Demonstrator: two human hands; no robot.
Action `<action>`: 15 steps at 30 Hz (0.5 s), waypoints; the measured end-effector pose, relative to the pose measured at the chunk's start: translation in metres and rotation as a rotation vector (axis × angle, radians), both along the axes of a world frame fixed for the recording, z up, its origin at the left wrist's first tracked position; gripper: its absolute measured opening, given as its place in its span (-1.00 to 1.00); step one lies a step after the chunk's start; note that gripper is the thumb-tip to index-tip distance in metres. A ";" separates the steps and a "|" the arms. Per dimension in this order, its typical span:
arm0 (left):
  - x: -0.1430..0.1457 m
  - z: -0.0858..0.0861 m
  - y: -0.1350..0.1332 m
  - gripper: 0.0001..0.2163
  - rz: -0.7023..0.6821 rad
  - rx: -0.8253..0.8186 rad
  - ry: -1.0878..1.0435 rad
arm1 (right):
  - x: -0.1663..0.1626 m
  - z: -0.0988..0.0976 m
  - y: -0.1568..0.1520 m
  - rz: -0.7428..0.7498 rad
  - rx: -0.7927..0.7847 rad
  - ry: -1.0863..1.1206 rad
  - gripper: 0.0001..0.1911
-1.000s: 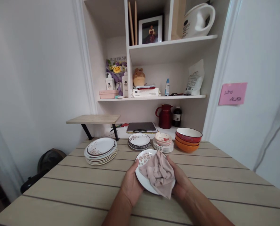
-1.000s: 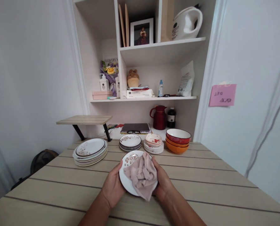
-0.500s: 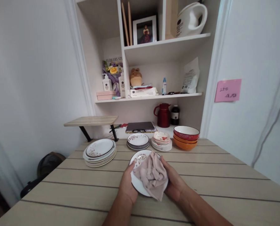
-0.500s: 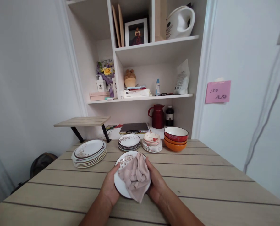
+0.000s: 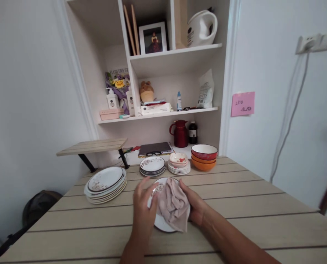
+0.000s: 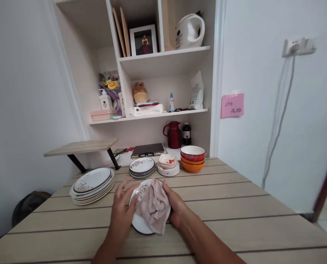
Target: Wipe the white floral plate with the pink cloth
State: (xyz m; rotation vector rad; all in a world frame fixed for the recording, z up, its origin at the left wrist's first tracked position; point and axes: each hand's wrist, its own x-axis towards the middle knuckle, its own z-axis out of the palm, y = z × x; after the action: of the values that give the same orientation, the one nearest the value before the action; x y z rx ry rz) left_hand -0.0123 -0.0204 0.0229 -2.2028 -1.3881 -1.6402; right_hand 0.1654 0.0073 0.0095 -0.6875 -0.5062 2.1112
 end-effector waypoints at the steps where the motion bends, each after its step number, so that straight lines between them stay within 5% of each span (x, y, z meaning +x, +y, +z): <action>1: 0.004 -0.002 -0.002 -0.75 -0.092 -0.037 0.088 | 0.000 0.001 0.000 -0.013 0.013 -0.016 -0.45; 4: 0.013 -0.008 -0.003 -0.58 -0.242 -0.145 0.263 | 0.000 0.004 -0.002 -0.008 0.050 -0.042 -0.43; 7: 0.015 -0.010 -0.002 -0.35 -0.233 -0.218 0.405 | 0.001 0.006 -0.004 0.063 0.079 -0.070 -0.33; 15: 0.019 0.000 -0.006 -0.36 -0.264 -0.254 0.638 | 0.005 0.008 -0.007 0.110 0.095 -0.138 -0.20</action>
State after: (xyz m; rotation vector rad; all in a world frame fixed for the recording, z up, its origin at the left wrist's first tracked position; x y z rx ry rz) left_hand 0.0062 -0.0262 0.0233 -2.7919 -1.1982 -0.6921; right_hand 0.1701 0.0003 0.0180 -0.7688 -0.7300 2.1355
